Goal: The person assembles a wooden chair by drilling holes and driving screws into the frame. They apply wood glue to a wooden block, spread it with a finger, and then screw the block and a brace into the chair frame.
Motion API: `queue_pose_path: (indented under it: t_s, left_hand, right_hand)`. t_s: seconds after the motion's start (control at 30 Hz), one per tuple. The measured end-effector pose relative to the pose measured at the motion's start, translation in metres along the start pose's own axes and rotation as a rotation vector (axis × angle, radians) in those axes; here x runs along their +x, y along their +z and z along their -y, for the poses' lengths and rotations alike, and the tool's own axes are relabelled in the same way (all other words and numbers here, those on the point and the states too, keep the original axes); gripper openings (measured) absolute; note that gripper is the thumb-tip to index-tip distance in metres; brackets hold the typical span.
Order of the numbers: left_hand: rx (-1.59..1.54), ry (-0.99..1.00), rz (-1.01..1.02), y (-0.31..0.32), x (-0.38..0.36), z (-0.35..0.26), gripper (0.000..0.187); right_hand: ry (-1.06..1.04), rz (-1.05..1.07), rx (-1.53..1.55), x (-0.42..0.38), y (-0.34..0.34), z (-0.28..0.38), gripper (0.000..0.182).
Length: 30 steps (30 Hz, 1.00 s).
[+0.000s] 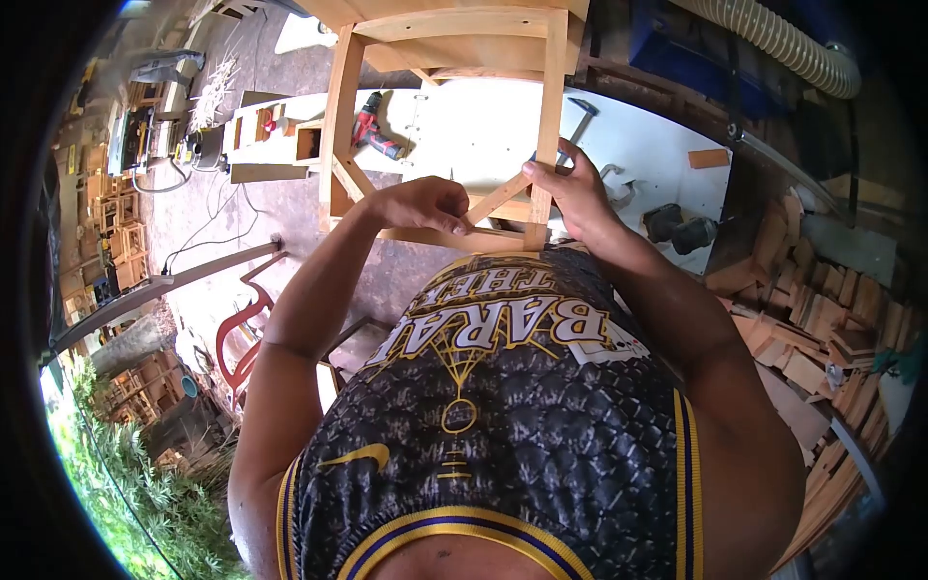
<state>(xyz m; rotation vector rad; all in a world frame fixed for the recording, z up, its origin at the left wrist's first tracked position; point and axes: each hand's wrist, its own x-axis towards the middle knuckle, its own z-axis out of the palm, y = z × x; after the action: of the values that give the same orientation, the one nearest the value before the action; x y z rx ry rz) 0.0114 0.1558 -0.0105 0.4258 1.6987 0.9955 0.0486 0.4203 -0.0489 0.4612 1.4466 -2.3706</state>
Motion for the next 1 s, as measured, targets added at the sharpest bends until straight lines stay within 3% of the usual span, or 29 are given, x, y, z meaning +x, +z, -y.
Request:
queue_pose_path:
  t_s: [0.27, 0.5, 0.57, 0.6, 0.67, 0.73, 0.8, 0.83, 0.93, 0.97, 1.0]
  left_hand:
    - [0.086, -0.005, -0.055, 0.003, -0.003, -0.01, 0.034]
    - [0.091, -0.003, 0.009, 0.004, 0.004, -0.02, 0.044]
    - [0.054, 0.012, -0.166, 0.018, 0.009, -0.035, 0.05]
    - [0.059, 0.017, -0.156, 0.025, 0.011, -0.043, 0.05]
    - [0.137, -0.015, -0.412, 0.044, 0.012, -0.058, 0.061]
    - [0.196, -0.034, -0.429, 0.054, 0.006, -0.07, 0.063]
    - [0.423, 0.194, -0.566, 0.059, 0.0, -0.074, 0.069]
    - [0.477, 0.155, -0.486, 0.058, -0.004, -0.079, 0.075]
    - [0.605, 0.204, -0.518, 0.065, -0.003, -0.041, 0.074]
    - [0.635, 0.203, -0.511, 0.067, -0.004, -0.039, 0.086]
    - [0.625, 0.181, -0.538, 0.07, -0.009, -0.046, 0.086]
  right_hand:
    - [0.016, -0.025, 0.044, -0.005, 0.001, -0.002, 0.078]
    - [0.011, -0.059, 0.051, -0.009, 0.003, 0.001, 0.077]
    - [0.0, -0.034, 0.08, -0.008, 0.002, -0.001, 0.079]
    - [-0.006, -0.045, 0.082, -0.008, 0.003, 0.0, 0.079]
    - [0.006, -0.053, 0.059, -0.008, 0.005, 0.001, 0.082]
    - [-0.005, -0.053, 0.063, -0.007, 0.005, 0.0, 0.083]
    - [0.003, -0.071, 0.043, -0.007, 0.006, 0.001, 0.083]
    - [0.008, -0.065, 0.047, -0.009, 0.006, 0.002, 0.083]
    - [0.051, -0.049, 0.043, -0.008, 0.009, 0.004, 0.084]
    - [0.033, -0.053, 0.055, -0.007, 0.008, 0.002, 0.083]
    - [0.018, -0.05, 0.065, -0.006, 0.008, 0.002, 0.083]
